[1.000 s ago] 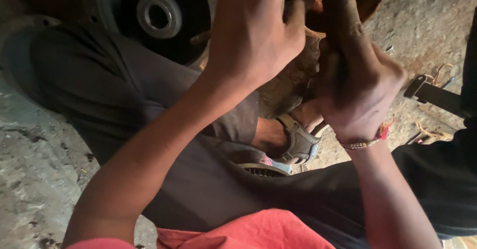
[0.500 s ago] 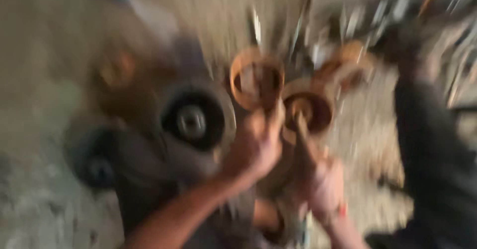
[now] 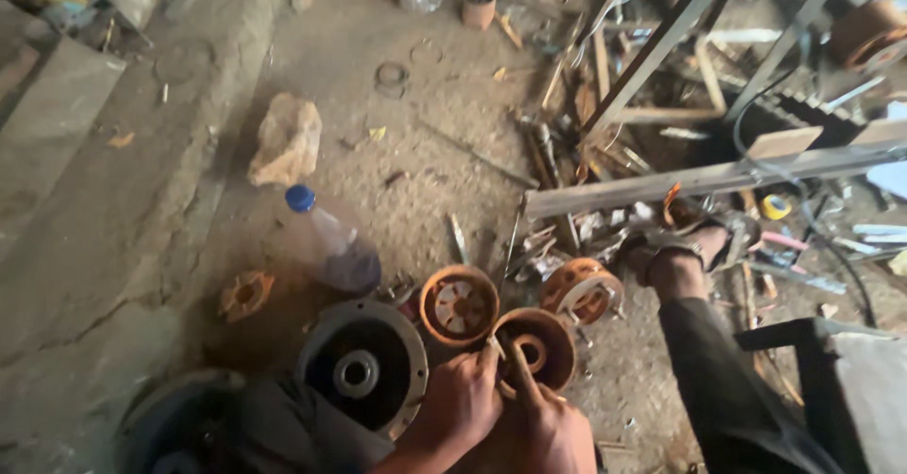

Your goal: The person sits on the ground and uses a flat file to file and clean rust from small cast-iron housings and wheel-like castings, working on one part at a time and turning the parts to reach different surfaces.

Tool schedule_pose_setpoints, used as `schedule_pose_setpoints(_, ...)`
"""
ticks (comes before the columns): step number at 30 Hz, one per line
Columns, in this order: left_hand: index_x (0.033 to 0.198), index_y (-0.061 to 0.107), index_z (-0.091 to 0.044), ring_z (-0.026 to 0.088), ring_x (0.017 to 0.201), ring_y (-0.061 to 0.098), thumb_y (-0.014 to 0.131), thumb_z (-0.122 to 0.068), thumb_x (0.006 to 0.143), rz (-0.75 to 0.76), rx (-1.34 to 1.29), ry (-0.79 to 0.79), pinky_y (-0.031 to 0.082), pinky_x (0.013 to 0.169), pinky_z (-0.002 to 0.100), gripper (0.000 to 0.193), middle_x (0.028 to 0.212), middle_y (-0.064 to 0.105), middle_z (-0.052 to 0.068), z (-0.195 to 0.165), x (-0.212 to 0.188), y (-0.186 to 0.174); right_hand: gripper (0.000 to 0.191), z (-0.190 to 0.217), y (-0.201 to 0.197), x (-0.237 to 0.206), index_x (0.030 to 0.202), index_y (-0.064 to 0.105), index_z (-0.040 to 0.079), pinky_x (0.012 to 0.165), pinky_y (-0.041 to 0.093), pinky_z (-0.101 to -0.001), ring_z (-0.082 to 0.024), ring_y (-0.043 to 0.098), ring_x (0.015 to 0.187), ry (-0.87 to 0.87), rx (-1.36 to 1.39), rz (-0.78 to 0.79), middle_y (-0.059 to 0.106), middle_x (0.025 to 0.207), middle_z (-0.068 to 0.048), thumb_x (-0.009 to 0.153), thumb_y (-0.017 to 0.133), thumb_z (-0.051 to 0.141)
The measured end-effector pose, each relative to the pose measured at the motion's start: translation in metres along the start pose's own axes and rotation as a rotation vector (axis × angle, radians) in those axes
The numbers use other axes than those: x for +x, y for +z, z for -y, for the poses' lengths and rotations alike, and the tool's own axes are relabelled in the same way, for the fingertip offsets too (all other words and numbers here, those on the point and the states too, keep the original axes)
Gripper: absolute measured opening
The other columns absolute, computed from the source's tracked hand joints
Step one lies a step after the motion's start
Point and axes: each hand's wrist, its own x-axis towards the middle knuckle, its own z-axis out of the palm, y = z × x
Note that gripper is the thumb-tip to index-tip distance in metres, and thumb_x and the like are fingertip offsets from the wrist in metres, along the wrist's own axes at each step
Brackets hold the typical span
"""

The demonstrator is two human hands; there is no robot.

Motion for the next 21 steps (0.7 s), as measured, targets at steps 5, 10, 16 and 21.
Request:
schedule_pose_setpoints(5,0.101,0.064,0.003,0.042,0.078,0.07,0.06,-0.006,0.079,-0.026,0.016,0.022,0.056,0.07,0.05,0.024,0.082,0.071,0.023,-0.004,0.001,-0.005,0.092,0.004,-0.006,0.005,0.157,0.043,0.026,0.067,0.061,-0.0474,-0.035,0.076,0.079,0.006,0.0,0.048,0.077,0.103,-0.011,0.072,0.076,0.02)
schedule_pose_setpoints(10,0.098,0.067,-0.001,0.042,0.079,0.071,0.059,-0.008,0.082,0.046,0.044,-0.134,0.056,0.071,0.051,0.019,0.082,0.072,0.023,-0.006,0.001,-0.001,0.09,0.008,-0.006,-0.001,0.151,0.043,0.018,0.069,0.062,-0.0463,-0.036,0.076,0.081,-0.076,0.077,-0.031,0.077,0.103,-0.014,0.068,0.076,0.017)
schedule_pose_setpoints(16,0.09,0.072,-0.001,0.042,0.084,0.073,0.068,-0.008,0.075,0.015,-0.31,-0.281,0.056,0.074,0.047,0.017,0.083,0.074,0.024,-0.006,0.016,-0.016,0.089,0.011,-0.014,-0.002,0.154,0.042,0.018,0.071,0.061,-0.0461,-0.036,0.075,0.083,-0.079,0.049,0.013,0.076,0.103,-0.014,0.071,0.075,0.017)
schedule_pose_setpoints(21,0.095,0.074,-0.004,0.035,0.087,0.078,0.074,-0.012,0.071,0.059,-0.408,-0.414,0.058,0.073,0.042,0.025,0.086,0.077,0.021,-0.01,0.021,-0.032,0.094,0.018,-0.02,-0.002,0.157,0.038,0.016,0.07,0.06,-0.0461,-0.036,0.074,0.083,-0.087,0.043,0.019,0.075,0.098,-0.015,0.07,0.072,0.015)
